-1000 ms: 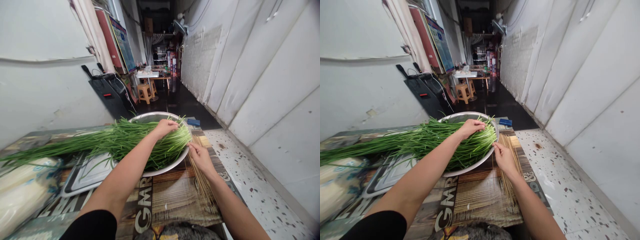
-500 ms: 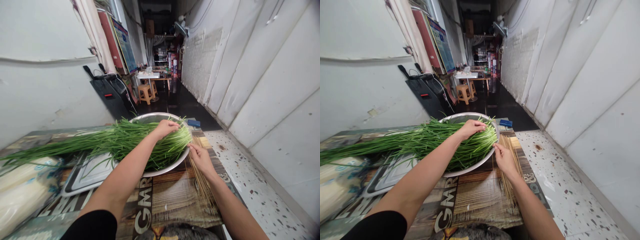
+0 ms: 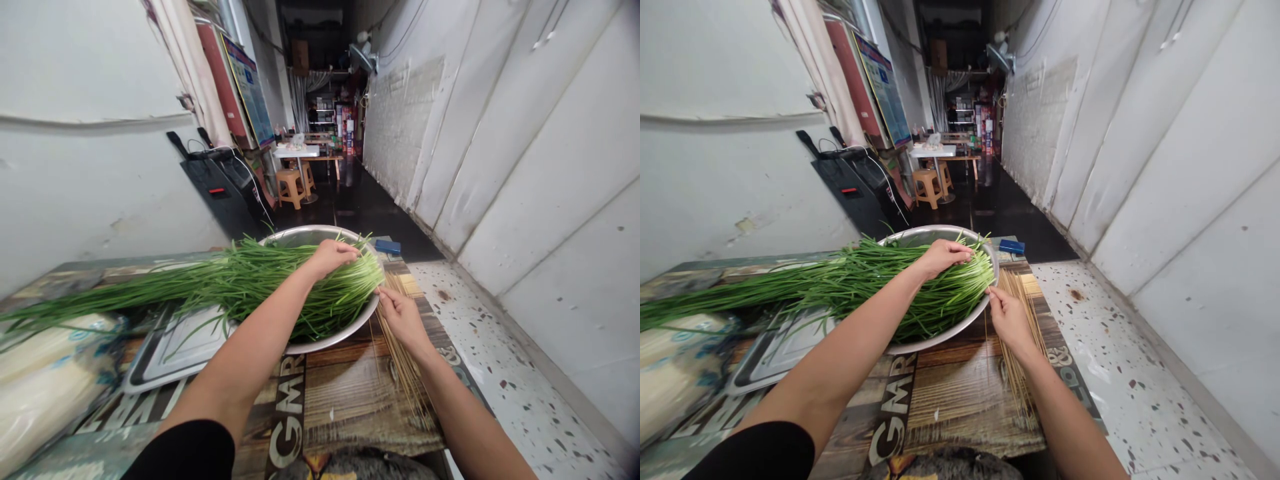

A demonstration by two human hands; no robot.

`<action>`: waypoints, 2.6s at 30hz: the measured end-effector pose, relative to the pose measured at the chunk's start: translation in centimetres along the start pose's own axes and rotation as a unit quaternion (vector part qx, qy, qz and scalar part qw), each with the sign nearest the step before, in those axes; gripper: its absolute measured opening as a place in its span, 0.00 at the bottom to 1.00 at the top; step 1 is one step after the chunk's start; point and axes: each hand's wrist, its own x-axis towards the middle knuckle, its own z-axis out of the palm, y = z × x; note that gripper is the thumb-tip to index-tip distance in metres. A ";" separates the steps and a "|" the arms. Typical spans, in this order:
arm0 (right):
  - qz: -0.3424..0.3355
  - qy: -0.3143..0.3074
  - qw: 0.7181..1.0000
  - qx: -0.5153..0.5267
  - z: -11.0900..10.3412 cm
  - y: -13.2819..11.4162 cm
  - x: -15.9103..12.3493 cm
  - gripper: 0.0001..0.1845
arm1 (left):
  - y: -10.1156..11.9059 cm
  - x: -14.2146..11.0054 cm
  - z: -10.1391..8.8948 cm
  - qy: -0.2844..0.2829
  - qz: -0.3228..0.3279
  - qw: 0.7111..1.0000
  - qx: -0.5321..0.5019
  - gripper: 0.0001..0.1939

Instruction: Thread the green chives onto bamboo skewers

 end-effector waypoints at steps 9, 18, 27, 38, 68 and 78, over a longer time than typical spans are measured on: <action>0.001 0.002 1.000 -0.002 0.1 0.3 0.0 0.19 | -0.6 0.3 -0.1 0.004 0.013 1.000 0.020 0.12; -0.008 0.010 1.000 -0.008 0.1 0.1 -0.1 0.18 | -0.4 0.1 -0.3 -0.002 0.032 0.998 0.061 0.12; -0.013 0.016 1.000 -0.010 0.1 0.1 0.0 0.18 | 0.0 0.1 -0.6 -0.066 0.108 0.980 0.155 0.10; -0.016 0.015 0.999 -0.024 0.1 0.1 0.0 0.17 | -2.4 1.9 -1.9 0.045 0.035 0.935 0.350 0.12; -0.013 0.007 1.000 -0.002 0.2 0.9 0.2 0.18 | -2.4 1.9 0.2 0.043 0.077 0.986 0.142 0.12; -0.008 0.008 1.000 0.019 0.2 0.7 0.1 0.18 | -1.2 1.0 0.5 0.056 0.023 0.996 0.068 0.14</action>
